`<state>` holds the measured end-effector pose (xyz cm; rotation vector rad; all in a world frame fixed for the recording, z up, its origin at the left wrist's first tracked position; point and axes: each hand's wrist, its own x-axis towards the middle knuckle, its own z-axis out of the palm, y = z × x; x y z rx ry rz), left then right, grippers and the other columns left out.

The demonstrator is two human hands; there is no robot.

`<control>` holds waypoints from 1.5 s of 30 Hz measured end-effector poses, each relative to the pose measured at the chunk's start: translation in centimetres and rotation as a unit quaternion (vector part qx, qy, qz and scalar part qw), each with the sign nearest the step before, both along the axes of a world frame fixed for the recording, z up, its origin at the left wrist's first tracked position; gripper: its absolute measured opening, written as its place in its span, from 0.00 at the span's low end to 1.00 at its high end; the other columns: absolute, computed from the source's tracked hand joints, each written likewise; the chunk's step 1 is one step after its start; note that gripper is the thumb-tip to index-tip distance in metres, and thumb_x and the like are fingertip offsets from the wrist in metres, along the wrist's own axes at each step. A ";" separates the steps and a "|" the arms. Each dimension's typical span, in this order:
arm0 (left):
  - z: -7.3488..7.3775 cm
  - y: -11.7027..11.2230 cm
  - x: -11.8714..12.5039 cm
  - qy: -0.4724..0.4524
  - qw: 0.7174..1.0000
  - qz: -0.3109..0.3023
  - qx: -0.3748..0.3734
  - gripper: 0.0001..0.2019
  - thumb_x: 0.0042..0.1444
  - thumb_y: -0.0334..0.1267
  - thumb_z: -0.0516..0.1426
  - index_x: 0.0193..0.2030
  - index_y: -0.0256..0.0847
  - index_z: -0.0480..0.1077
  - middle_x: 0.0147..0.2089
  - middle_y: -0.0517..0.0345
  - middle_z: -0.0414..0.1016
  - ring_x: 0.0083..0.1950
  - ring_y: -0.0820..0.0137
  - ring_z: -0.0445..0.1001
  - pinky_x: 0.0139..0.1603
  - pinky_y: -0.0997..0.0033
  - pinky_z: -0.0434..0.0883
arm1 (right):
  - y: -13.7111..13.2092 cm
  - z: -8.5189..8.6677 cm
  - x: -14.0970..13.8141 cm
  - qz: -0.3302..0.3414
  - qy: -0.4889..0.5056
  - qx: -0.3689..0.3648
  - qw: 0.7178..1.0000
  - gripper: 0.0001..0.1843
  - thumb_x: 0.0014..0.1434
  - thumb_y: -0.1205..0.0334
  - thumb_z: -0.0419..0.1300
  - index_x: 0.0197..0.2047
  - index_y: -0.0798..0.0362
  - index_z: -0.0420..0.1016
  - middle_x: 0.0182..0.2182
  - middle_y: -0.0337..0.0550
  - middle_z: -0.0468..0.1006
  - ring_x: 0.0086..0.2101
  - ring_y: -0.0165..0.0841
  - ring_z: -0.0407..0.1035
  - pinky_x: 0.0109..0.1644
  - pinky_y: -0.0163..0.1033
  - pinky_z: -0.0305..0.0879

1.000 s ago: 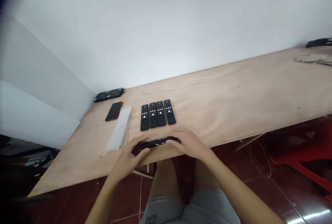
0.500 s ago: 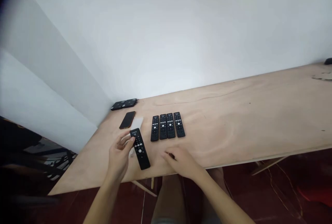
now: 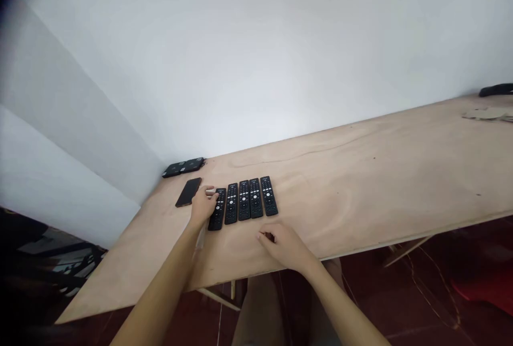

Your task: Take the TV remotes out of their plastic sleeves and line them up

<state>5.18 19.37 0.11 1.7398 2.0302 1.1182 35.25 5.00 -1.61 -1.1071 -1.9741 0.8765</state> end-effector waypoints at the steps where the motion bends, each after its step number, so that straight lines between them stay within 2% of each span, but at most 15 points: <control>1: -0.2 0.1 0.1 0.014 1.000 0.001 0.002 0.14 0.59 0.33 0.62 0.52 0.37 0.77 0.43 0.44 0.85 0.42 0.57 0.83 0.49 0.59 0.76 | 0.0 -0.1 0.0 0.000 -0.004 0.000 1.000 0.20 0.73 0.61 0.55 0.27 0.51 0.63 0.26 0.36 0.73 0.30 0.34 0.66 0.35 0.38 0.53; 5: -0.5 0.1 0.1 0.054 0.998 -0.008 0.020 0.10 0.59 0.34 0.61 0.48 0.38 0.77 0.40 0.47 0.84 0.40 0.58 0.82 0.49 0.58 0.75 | 0.1 -0.2 0.0 0.003 -0.011 0.007 1.000 0.20 0.72 0.62 0.56 0.26 0.51 0.62 0.26 0.36 0.73 0.29 0.33 0.65 0.35 0.38 0.52; 10: 0.8 -1.7 0.0 0.075 0.994 -0.047 0.071 0.07 0.62 0.36 0.59 0.44 0.40 0.77 0.43 0.49 0.83 0.43 0.60 0.81 0.49 0.61 0.75 | 0.0 -0.3 0.0 -0.004 -0.015 0.007 1.000 0.19 0.72 0.63 0.56 0.26 0.51 0.64 0.26 0.36 0.74 0.29 0.34 0.66 0.35 0.38 0.54; 13: 1.7 -4.5 -0.4 0.088 0.989 -0.053 0.108 0.08 0.64 0.40 0.58 0.43 0.42 0.77 0.45 0.51 0.82 0.45 0.59 0.79 0.48 0.61 0.73 | -0.2 -0.2 0.0 -0.005 -0.022 0.008 1.000 0.19 0.72 0.62 0.56 0.26 0.51 0.66 0.27 0.37 0.77 0.30 0.34 0.68 0.36 0.38 0.56; 16: 1.8 -8.2 -1.5 0.098 0.986 -0.042 0.132 0.09 0.66 0.42 0.58 0.44 0.42 0.77 0.45 0.51 0.81 0.43 0.59 0.77 0.42 0.62 0.71 | -0.3 -0.1 -0.1 -0.006 -0.044 0.013 0.999 0.19 0.72 0.62 0.56 0.27 0.51 0.69 0.27 0.39 0.78 0.30 0.35 0.69 0.37 0.38 0.58; 21: -0.2 -14.1 -3.8 0.129 0.976 -0.011 0.172 0.08 0.68 0.41 0.58 0.46 0.44 0.77 0.44 0.52 0.80 0.45 0.59 0.75 0.45 0.61 0.71 | -0.7 -0.1 -0.5 -0.011 -0.096 0.041 0.994 0.17 0.73 0.62 0.56 0.31 0.51 0.75 0.33 0.44 0.83 0.35 0.39 0.73 0.43 0.40 0.63; 24: -1.5 -16.1 -4.7 0.131 0.977 0.010 0.169 0.08 0.68 0.43 0.58 0.46 0.44 0.77 0.46 0.51 0.79 0.47 0.57 0.75 0.47 0.59 0.72 | -0.8 -0.4 -0.8 -0.019 -0.133 0.063 0.989 0.13 0.73 0.62 0.57 0.37 0.52 0.80 0.38 0.47 0.84 0.39 0.42 0.75 0.47 0.43 0.66; 27: -2.0 -16.5 -4.9 0.122 0.975 0.039 0.180 0.09 0.67 0.45 0.59 0.48 0.45 0.77 0.49 0.49 0.78 0.51 0.54 0.75 0.54 0.55 0.71 | -1.0 -0.4 -1.8 -0.020 -0.163 0.096 0.982 0.10 0.73 0.64 0.57 0.43 0.52 0.80 0.42 0.49 0.83 0.43 0.44 0.75 0.50 0.47 0.68; 31: -2.1 -16.0 -4.9 0.140 0.975 0.023 0.171 0.11 0.63 0.47 0.62 0.48 0.45 0.78 0.50 0.47 0.80 0.55 0.51 0.76 0.64 0.47 0.66 | -0.7 0.1 -5.4 0.000 -0.175 0.173 0.969 0.11 0.72 0.66 0.57 0.54 0.51 0.77 0.53 0.52 0.80 0.51 0.48 0.70 0.57 0.53 0.68; 34: -2.5 -15.9 -5.2 0.142 0.976 0.013 0.165 0.09 0.63 0.46 0.62 0.42 0.45 0.79 0.47 0.48 0.81 0.53 0.52 0.78 0.63 0.47 0.66 | 0.2 0.4 -9.5 0.003 -0.192 0.221 0.956 0.21 0.72 0.64 0.58 0.66 0.48 0.71 0.65 0.53 0.75 0.59 0.52 0.65 0.61 0.60 0.65; 36: -2.9 -15.9 -5.4 0.141 0.977 0.008 0.157 0.09 0.65 0.44 0.60 0.36 0.45 0.79 0.43 0.49 0.82 0.49 0.53 0.78 0.60 0.48 0.68 | 0.9 0.5 -12.0 0.008 -0.208 0.240 0.948 0.23 0.73 0.61 0.59 0.69 0.48 0.68 0.71 0.53 0.69 0.66 0.55 0.60 0.65 0.64 0.61; 37: -3.0 -15.9 -5.5 0.142 0.978 0.007 0.152 0.10 0.65 0.43 0.59 0.35 0.45 0.78 0.42 0.49 0.82 0.48 0.53 0.77 0.58 0.49 0.69 | 1.1 0.5 -12.9 0.010 -0.215 0.245 0.945 0.21 0.73 0.60 0.59 0.67 0.49 0.69 0.71 0.52 0.68 0.68 0.55 0.58 0.67 0.64 0.59; 40: -3.1 -16.0 -5.6 0.146 0.978 0.015 0.147 0.10 0.66 0.43 0.59 0.37 0.45 0.79 0.44 0.48 0.80 0.49 0.53 0.77 0.57 0.50 0.70 | 1.1 0.3 -14.1 0.012 -0.227 0.256 0.939 0.12 0.75 0.59 0.57 0.57 0.51 0.74 0.65 0.52 0.75 0.69 0.52 0.58 0.69 0.64 0.56; 43: -3.1 -16.1 -5.4 0.130 0.979 0.029 0.155 0.11 0.66 0.44 0.60 0.48 0.42 0.79 0.50 0.45 0.77 0.53 0.53 0.76 0.59 0.51 0.72 | 0.0 0.1 -12.9 0.011 -0.236 0.256 0.937 0.07 0.74 0.62 0.57 0.49 0.52 0.76 0.52 0.53 0.80 0.58 0.51 0.67 0.63 0.62 0.63; 45: -3.0 -16.2 -5.3 0.118 0.979 0.035 0.160 0.12 0.66 0.42 0.59 0.51 0.41 0.78 0.52 0.45 0.75 0.55 0.53 0.75 0.59 0.51 0.73 | -1.1 -0.1 -11.3 0.012 -0.230 0.243 0.942 0.08 0.71 0.68 0.57 0.50 0.52 0.76 0.49 0.53 0.79 0.50 0.48 0.70 0.57 0.57 0.68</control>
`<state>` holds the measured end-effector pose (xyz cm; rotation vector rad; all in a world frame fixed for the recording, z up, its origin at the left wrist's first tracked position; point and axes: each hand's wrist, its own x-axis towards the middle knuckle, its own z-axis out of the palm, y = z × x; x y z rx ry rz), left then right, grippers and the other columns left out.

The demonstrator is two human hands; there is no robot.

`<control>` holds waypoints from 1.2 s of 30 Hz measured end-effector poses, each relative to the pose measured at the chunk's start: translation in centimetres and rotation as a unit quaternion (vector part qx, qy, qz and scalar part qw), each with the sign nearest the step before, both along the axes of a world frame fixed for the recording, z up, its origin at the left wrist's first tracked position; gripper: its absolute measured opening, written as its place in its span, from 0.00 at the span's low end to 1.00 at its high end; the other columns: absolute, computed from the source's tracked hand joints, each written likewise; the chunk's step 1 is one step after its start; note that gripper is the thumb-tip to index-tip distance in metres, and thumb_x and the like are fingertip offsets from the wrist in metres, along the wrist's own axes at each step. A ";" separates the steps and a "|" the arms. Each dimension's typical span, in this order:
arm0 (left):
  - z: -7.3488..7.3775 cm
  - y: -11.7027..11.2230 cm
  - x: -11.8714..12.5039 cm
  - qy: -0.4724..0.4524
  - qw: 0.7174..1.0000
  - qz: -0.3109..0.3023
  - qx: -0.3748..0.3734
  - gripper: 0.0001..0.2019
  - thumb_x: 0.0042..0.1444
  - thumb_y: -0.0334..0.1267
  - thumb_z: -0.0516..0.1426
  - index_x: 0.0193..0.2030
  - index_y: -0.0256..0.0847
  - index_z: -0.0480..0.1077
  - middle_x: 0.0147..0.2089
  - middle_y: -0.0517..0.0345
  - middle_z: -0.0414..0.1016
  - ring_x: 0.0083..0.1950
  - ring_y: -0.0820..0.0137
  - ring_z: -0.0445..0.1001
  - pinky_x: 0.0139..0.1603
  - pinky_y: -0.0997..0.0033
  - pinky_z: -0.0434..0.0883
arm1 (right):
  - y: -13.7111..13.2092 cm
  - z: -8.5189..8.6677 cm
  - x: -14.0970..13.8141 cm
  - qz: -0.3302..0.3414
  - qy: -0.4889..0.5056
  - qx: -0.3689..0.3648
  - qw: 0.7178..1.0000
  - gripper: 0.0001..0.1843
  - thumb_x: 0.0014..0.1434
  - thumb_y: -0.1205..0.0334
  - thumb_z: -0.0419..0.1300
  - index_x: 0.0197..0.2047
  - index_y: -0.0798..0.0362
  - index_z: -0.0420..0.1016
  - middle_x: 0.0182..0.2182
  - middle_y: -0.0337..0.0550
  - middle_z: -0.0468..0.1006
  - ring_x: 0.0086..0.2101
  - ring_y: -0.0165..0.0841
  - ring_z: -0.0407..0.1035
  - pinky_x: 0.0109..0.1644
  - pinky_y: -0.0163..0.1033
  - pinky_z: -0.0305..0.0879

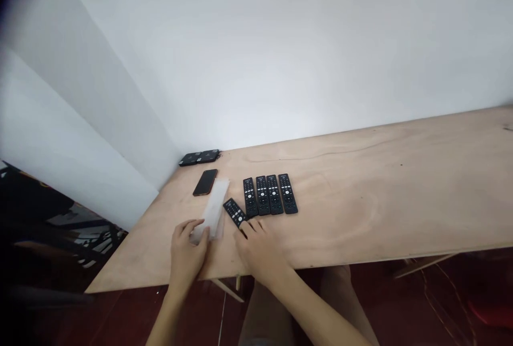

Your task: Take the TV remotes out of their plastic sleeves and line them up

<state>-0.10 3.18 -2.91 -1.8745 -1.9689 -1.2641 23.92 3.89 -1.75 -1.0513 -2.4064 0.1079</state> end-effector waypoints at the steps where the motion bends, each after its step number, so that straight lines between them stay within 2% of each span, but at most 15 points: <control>1: 0.0 -0.1 0.1 -0.002 1.000 0.003 0.004 0.11 0.67 0.41 0.57 0.50 0.41 0.78 0.52 0.45 0.74 0.55 0.53 0.75 0.60 0.51 0.73 | -0.6 -0.1 0.9 -0.003 0.013 -0.011 1.000 0.11 0.70 0.70 0.57 0.54 0.53 0.75 0.50 0.54 0.78 0.49 0.48 0.70 0.54 0.55 0.70; 4: 0.4 -0.4 0.2 -0.006 1.000 0.015 0.024 0.12 0.69 0.36 0.53 0.47 0.42 0.79 0.51 0.46 0.74 0.54 0.55 0.76 0.60 0.52 0.73 | -2.0 -0.3 3.6 -0.010 0.080 -0.059 0.995 0.26 0.68 0.72 0.56 0.68 0.52 0.68 0.56 0.56 0.75 0.51 0.48 0.70 0.56 0.55 0.72; 7: 1.0 -0.8 0.4 -0.043 0.998 0.014 0.051 0.12 0.69 0.36 0.53 0.45 0.43 0.79 0.50 0.48 0.75 0.53 0.57 0.77 0.52 0.57 0.76 | -2.5 -0.4 6.4 -0.001 0.129 -0.106 0.986 0.33 0.64 0.74 0.57 0.71 0.49 0.65 0.60 0.55 0.73 0.56 0.48 0.70 0.61 0.56 0.72; 10: 1.4 -1.5 0.7 -0.103 0.993 -0.002 0.061 0.09 0.68 0.40 0.57 0.44 0.44 0.80 0.50 0.49 0.77 0.53 0.58 0.79 0.47 0.61 0.77 | -2.0 -0.1 9.7 -0.003 0.150 -0.133 0.980 0.31 0.60 0.75 0.57 0.65 0.46 0.73 0.62 0.51 0.73 0.58 0.47 0.69 0.64 0.55 0.70; 14: 0.8 -3.1 1.1 -0.197 0.976 -0.088 0.024 0.07 0.64 0.43 0.62 0.43 0.44 0.80 0.55 0.48 0.78 0.56 0.58 0.79 0.50 0.62 0.78 | -1.0 0.4 15.1 -0.018 0.140 -0.146 0.979 0.27 0.60 0.75 0.57 0.59 0.45 0.76 0.61 0.47 0.76 0.61 0.48 0.66 0.67 0.59 0.63; 17: 0.4 -4.2 1.2 -0.216 0.966 -0.140 -0.024 0.07 0.63 0.44 0.64 0.42 0.45 0.81 0.55 0.48 0.79 0.57 0.57 0.79 0.55 0.60 0.79 | -0.5 0.7 18.9 -0.025 0.129 -0.166 0.977 0.21 0.64 0.68 0.59 0.59 0.44 0.77 0.60 0.47 0.78 0.62 0.49 0.66 0.68 0.60 0.61; 20: 0.7 -5.1 0.4 -0.203 0.967 -0.145 -0.048 0.07 0.62 0.45 0.65 0.42 0.46 0.81 0.54 0.48 0.79 0.58 0.55 0.79 0.57 0.57 0.79 | -0.2 0.6 21.4 -0.044 0.132 -0.180 0.974 0.16 0.68 0.60 0.60 0.58 0.45 0.77 0.60 0.49 0.79 0.62 0.51 0.67 0.68 0.61 0.61; 24: 0.8 -6.7 -2.0 -0.230 0.961 -0.133 -0.071 0.09 0.59 0.47 0.66 0.43 0.47 0.82 0.54 0.48 0.81 0.58 0.53 0.81 0.59 0.53 0.80 | 0.0 0.1 22.7 -0.069 0.148 -0.169 0.972 0.15 0.69 0.55 0.60 0.56 0.46 0.78 0.59 0.50 0.80 0.60 0.52 0.69 0.67 0.60 0.63; 27: 0.0 -8.6 -3.8 -0.254 0.952 -0.128 -0.110 0.10 0.57 0.46 0.67 0.44 0.47 0.82 0.54 0.48 0.83 0.58 0.52 0.82 0.59 0.52 0.81 | 0.1 -0.4 22.7 -0.072 0.148 -0.157 0.974 0.15 0.68 0.55 0.61 0.55 0.45 0.79 0.57 0.50 0.81 0.59 0.52 0.70 0.67 0.61 0.63; 29: -0.8 -9.9 -4.6 -0.250 0.955 -0.105 -0.124 0.11 0.56 0.45 0.67 0.44 0.47 0.82 0.53 0.48 0.83 0.57 0.51 0.83 0.58 0.54 0.81 | 0.2 -0.7 22.6 -0.077 0.144 -0.151 0.975 0.15 0.67 0.55 0.61 0.55 0.45 0.79 0.57 0.50 0.81 0.60 0.53 0.70 0.67 0.62 0.62; 33: -1.6 -12.0 -5.4 -0.236 0.963 -0.041 -0.124 0.09 0.54 0.43 0.65 0.41 0.46 0.83 0.46 0.50 0.85 0.51 0.53 0.84 0.55 0.56 0.82 | 0.2 -0.8 22.7 -0.076 0.147 -0.153 0.974 0.17 0.66 0.57 0.61 0.58 0.44 0.79 0.59 0.48 0.80 0.61 0.53 0.69 0.68 0.62 0.62; 36: -0.7 -11.7 -4.9 -0.241 0.965 -0.025 -0.103 0.07 0.54 0.42 0.64 0.39 0.46 0.82 0.44 0.52 0.84 0.48 0.54 0.84 0.53 0.56 0.82 | 0.2 -0.4 22.6 -0.061 0.150 -0.157 0.974 0.25 0.66 0.59 0.61 0.65 0.43 0.75 0.61 0.47 0.79 0.62 0.52 0.69 0.68 0.60 0.63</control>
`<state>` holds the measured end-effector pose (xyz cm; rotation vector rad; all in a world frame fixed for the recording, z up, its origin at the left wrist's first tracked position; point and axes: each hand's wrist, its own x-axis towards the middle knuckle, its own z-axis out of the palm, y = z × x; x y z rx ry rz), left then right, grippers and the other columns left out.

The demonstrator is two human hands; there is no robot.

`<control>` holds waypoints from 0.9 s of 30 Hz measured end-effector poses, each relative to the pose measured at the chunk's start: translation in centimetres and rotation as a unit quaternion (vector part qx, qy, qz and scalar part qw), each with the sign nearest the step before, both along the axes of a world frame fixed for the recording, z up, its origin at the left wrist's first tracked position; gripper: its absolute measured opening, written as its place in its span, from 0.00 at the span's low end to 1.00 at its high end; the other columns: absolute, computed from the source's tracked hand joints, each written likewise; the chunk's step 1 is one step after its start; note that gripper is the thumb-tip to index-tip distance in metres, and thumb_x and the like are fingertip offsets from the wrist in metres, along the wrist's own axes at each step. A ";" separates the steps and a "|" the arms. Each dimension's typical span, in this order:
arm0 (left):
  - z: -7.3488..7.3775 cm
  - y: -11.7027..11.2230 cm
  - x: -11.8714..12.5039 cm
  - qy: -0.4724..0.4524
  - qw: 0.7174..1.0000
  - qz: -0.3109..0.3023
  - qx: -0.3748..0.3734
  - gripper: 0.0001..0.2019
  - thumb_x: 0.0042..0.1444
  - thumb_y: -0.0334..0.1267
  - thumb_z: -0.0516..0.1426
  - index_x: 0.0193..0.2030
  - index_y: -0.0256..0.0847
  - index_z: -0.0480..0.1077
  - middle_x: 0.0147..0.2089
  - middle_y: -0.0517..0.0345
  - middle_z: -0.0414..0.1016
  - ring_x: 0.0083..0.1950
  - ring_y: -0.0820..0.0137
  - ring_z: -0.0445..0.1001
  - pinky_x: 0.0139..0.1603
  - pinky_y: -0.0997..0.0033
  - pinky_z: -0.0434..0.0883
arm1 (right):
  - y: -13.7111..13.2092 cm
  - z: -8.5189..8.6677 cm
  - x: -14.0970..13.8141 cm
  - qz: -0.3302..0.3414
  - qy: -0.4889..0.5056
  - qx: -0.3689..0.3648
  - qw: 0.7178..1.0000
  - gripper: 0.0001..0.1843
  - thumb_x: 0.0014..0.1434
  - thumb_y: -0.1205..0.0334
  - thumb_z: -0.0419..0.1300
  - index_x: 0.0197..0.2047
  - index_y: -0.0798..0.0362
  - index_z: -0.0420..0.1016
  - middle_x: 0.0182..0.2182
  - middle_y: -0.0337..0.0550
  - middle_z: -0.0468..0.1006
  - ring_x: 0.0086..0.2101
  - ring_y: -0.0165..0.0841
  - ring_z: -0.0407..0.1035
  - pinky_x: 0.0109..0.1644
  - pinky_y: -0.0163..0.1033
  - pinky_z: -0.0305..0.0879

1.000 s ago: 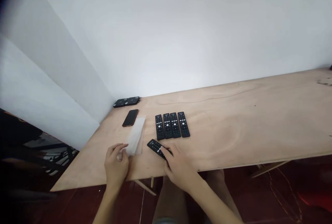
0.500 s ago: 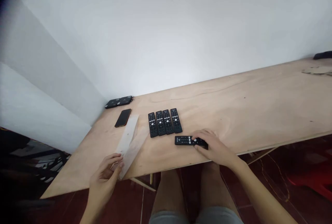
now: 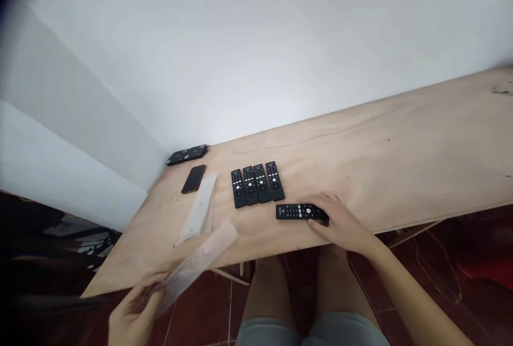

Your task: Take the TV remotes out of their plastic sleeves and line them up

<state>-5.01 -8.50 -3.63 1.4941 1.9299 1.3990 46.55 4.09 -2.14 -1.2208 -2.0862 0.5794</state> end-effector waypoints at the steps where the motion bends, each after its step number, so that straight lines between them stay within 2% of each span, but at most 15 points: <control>1: 0.5 0.6 0.4 0.000 1.000 -0.011 0.008 0.07 0.55 0.42 0.64 0.39 0.46 0.81 0.44 0.52 0.84 0.49 0.54 0.83 0.54 0.56 0.81 | 0.0 0.2 0.0 0.004 0.000 0.000 1.000 0.26 0.65 0.59 0.61 0.67 0.43 0.74 0.62 0.47 0.78 0.62 0.51 0.69 0.68 0.59 0.63; 4: 1.8 3.5 2.3 0.013 0.996 -0.086 0.013 0.08 0.57 0.40 0.63 0.43 0.45 0.81 0.49 0.52 0.83 0.54 0.55 0.82 0.60 0.56 0.78 | 0.0 0.5 -0.2 0.010 -0.003 -0.001 1.000 0.26 0.65 0.62 0.61 0.66 0.42 0.74 0.62 0.46 0.78 0.62 0.50 0.69 0.68 0.59 0.64; 8: 2.8 7.4 4.6 0.031 0.981 -0.182 -0.060 0.16 0.61 0.37 0.60 0.56 0.46 0.79 0.52 0.51 0.83 0.53 0.58 0.82 0.56 0.60 0.79 | 0.0 0.3 0.0 -0.001 0.011 -0.010 1.000 0.26 0.65 0.62 0.62 0.65 0.42 0.75 0.61 0.46 0.79 0.62 0.50 0.69 0.68 0.59 0.65; 10: 2.9 8.3 5.1 0.044 0.968 -0.230 -0.087 0.20 0.62 0.36 0.59 0.60 0.47 0.77 0.57 0.50 0.81 0.58 0.58 0.80 0.60 0.60 0.77 | 0.0 0.2 0.2 -0.007 0.024 -0.015 1.000 0.25 0.65 0.61 0.62 0.65 0.42 0.76 0.61 0.47 0.78 0.62 0.50 0.69 0.69 0.58 0.65; 13: 2.6 8.5 4.9 0.060 0.968 -0.235 -0.062 0.23 0.64 0.37 0.58 0.66 0.48 0.73 0.65 0.48 0.76 0.67 0.57 0.74 0.68 0.56 0.72 | 0.0 0.1 0.4 -0.007 0.040 -0.017 0.999 0.24 0.66 0.60 0.63 0.64 0.42 0.77 0.61 0.46 0.79 0.62 0.50 0.70 0.69 0.58 0.66; 15: 2.1 8.1 4.2 0.053 0.977 -0.202 -0.036 0.23 0.65 0.38 0.58 0.66 0.46 0.72 0.66 0.47 0.74 0.65 0.57 0.75 0.66 0.56 0.74 | 0.1 0.0 0.5 -0.006 0.043 -0.014 0.999 0.24 0.66 0.59 0.64 0.64 0.42 0.77 0.60 0.46 0.79 0.61 0.50 0.70 0.69 0.59 0.67; 18: 1.2 7.1 3.2 0.046 0.988 -0.148 -0.007 0.21 0.64 0.36 0.56 0.63 0.43 0.73 0.62 0.47 0.75 0.58 0.59 0.78 0.57 0.58 0.79 | 0.3 -0.3 0.6 -0.002 0.041 -0.015 0.999 0.24 0.65 0.59 0.64 0.64 0.41 0.77 0.61 0.45 0.79 0.61 0.53 0.70 0.69 0.62 0.67; 20: 0.8 6.5 2.9 0.073 0.989 -0.130 0.009 0.20 0.63 0.33 0.55 0.61 0.43 0.74 0.61 0.47 0.75 0.59 0.58 0.78 0.58 0.57 0.79 | 0.4 -0.4 0.6 0.000 0.041 -0.017 0.999 0.24 0.65 0.59 0.65 0.64 0.40 0.77 0.61 0.44 0.79 0.62 0.53 0.70 0.69 0.63 0.66; 24: 1.2 6.1 3.0 0.185 0.969 -0.162 0.030 0.19 0.66 0.31 0.55 0.61 0.47 0.76 0.64 0.49 0.73 0.66 0.55 0.72 0.68 0.49 0.72 | 0.5 -0.6 0.7 0.006 0.045 -0.015 0.999 0.25 0.65 0.60 0.64 0.64 0.40 0.77 0.62 0.44 0.79 0.62 0.54 0.70 0.69 0.63 0.65; 27: 2.1 6.6 3.7 0.244 0.942 -0.225 0.047 0.15 0.69 0.32 0.57 0.58 0.49 0.78 0.62 0.51 0.76 0.66 0.56 0.72 0.68 0.48 0.71 | 0.5 -0.6 0.6 0.003 0.049 -0.010 0.999 0.25 0.63 0.61 0.65 0.64 0.40 0.77 0.61 0.44 0.79 0.62 0.54 0.71 0.69 0.64 0.66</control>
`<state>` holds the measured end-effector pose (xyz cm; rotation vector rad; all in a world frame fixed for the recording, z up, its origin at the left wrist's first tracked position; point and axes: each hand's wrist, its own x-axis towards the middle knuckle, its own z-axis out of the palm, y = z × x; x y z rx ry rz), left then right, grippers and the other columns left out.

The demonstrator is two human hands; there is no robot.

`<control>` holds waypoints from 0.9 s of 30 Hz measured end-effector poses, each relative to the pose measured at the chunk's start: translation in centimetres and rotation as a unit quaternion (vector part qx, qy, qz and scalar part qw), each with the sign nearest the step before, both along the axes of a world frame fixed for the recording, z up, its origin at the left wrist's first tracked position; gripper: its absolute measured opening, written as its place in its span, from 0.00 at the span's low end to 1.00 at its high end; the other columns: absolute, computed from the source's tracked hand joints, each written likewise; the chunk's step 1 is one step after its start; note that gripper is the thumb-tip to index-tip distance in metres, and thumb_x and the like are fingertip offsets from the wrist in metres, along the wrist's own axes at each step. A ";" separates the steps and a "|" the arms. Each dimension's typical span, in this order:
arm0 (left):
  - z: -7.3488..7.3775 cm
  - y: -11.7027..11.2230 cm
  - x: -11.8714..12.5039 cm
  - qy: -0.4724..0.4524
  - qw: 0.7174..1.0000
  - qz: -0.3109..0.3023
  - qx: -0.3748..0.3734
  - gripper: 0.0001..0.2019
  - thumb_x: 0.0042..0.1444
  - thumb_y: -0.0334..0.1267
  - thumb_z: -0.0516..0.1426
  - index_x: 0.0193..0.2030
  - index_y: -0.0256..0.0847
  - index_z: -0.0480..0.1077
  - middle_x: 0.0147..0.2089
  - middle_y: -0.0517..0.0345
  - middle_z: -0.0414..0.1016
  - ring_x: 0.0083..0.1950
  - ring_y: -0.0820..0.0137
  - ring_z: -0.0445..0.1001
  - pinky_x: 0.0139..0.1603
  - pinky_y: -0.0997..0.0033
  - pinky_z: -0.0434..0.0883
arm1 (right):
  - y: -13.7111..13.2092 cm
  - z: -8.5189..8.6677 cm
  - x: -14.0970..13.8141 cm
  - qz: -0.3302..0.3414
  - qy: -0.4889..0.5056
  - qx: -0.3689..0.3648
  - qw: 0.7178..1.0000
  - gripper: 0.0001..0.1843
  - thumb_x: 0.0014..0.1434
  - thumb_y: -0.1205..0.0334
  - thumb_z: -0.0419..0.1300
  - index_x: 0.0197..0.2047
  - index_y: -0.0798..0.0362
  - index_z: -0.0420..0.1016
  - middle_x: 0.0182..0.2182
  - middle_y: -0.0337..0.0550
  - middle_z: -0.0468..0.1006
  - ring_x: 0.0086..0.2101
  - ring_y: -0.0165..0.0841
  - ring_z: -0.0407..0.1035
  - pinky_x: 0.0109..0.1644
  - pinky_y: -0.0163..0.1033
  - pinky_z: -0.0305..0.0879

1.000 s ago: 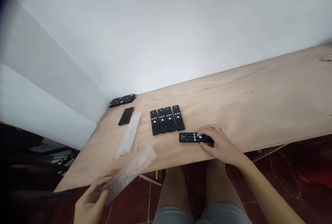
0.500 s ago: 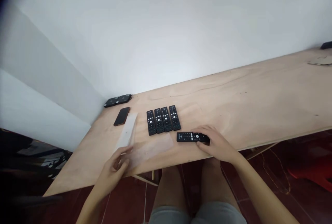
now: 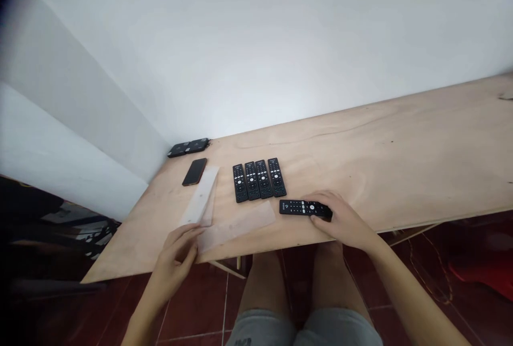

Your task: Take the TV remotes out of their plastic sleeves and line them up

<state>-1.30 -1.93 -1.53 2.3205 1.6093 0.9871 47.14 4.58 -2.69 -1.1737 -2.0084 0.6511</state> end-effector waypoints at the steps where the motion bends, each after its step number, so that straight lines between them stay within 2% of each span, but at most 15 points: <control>1: 0.3 0.1 0.3 0.013 1.000 -0.026 0.001 0.13 0.69 0.32 0.57 0.55 0.49 0.78 0.59 0.52 0.78 0.65 0.56 0.72 0.67 0.49 0.72 | 0.0 0.0 0.0 0.000 0.003 0.001 1.000 0.25 0.63 0.61 0.65 0.63 0.41 0.77 0.61 0.44 0.79 0.61 0.54 0.71 0.69 0.64 0.66; 4: 0.7 0.1 1.5 0.042 0.996 -0.080 0.003 0.09 0.69 0.32 0.59 0.50 0.47 0.79 0.51 0.53 0.81 0.60 0.57 0.74 0.62 0.51 0.74 | -0.2 0.2 0.1 0.005 0.021 -0.002 1.000 0.24 0.62 0.62 0.66 0.61 0.41 0.79 0.60 0.44 0.80 0.60 0.53 0.73 0.68 0.62 0.68; 9: 0.4 -1.8 4.8 0.051 0.993 -0.108 -0.010 0.09 0.70 0.30 0.58 0.52 0.46 0.77 0.47 0.51 0.80 0.52 0.59 0.76 0.52 0.56 0.76 | -0.5 0.6 0.3 0.013 0.049 0.000 0.999 0.24 0.62 0.62 0.67 0.61 0.41 0.80 0.60 0.44 0.81 0.60 0.52 0.74 0.68 0.60 0.69; 12: -0.2 -3.1 7.4 0.053 0.993 -0.108 -0.010 0.09 0.70 0.30 0.57 0.51 0.46 0.76 0.46 0.52 0.80 0.48 0.60 0.77 0.51 0.56 0.76 | -0.6 0.8 0.2 0.036 0.050 0.000 0.998 0.24 0.62 0.63 0.67 0.61 0.41 0.79 0.60 0.44 0.80 0.60 0.51 0.73 0.68 0.60 0.69; 15: -0.9 -3.5 10.3 0.025 0.997 -0.070 -0.014 0.08 0.71 0.32 0.57 0.50 0.46 0.76 0.44 0.52 0.80 0.45 0.61 0.79 0.47 0.59 0.77 | -0.6 0.9 -0.3 0.067 0.050 -0.009 0.997 0.25 0.61 0.66 0.67 0.61 0.41 0.80 0.60 0.45 0.80 0.61 0.51 0.73 0.69 0.60 0.69; 19: -0.9 -2.2 14.3 -0.037 0.999 0.002 -0.001 0.09 0.72 0.34 0.55 0.53 0.44 0.76 0.44 0.51 0.80 0.43 0.61 0.80 0.43 0.62 0.78 | -0.8 1.3 -0.8 0.092 0.054 -0.015 0.994 0.26 0.59 0.67 0.68 0.60 0.41 0.80 0.59 0.45 0.81 0.61 0.51 0.73 0.69 0.62 0.68; 21: -0.6 -1.0 15.8 -0.048 0.999 0.017 0.003 0.10 0.72 0.33 0.54 0.50 0.43 0.77 0.43 0.50 0.80 0.43 0.60 0.81 0.43 0.61 0.77 | -0.8 1.5 -0.9 0.105 0.060 -0.020 0.992 0.26 0.59 0.68 0.68 0.60 0.42 0.81 0.59 0.45 0.81 0.61 0.51 0.73 0.69 0.61 0.68; 24: -0.2 0.6 17.5 -0.052 0.998 0.034 -0.007 0.09 0.69 0.32 0.55 0.42 0.43 0.78 0.40 0.51 0.81 0.41 0.59 0.81 0.43 0.60 0.77 | -0.9 1.6 -0.8 0.128 0.075 -0.027 0.989 0.28 0.58 0.69 0.69 0.61 0.41 0.81 0.60 0.45 0.80 0.61 0.49 0.73 0.69 0.59 0.68; 27: -0.3 1.6 18.7 -0.063 0.996 0.057 -0.024 0.08 0.68 0.32 0.56 0.42 0.43 0.78 0.40 0.51 0.83 0.41 0.58 0.82 0.43 0.59 0.76 | -0.9 1.5 -0.6 0.149 0.083 -0.024 0.985 0.28 0.59 0.68 0.70 0.61 0.40 0.81 0.60 0.45 0.80 0.61 0.49 0.73 0.69 0.59 0.67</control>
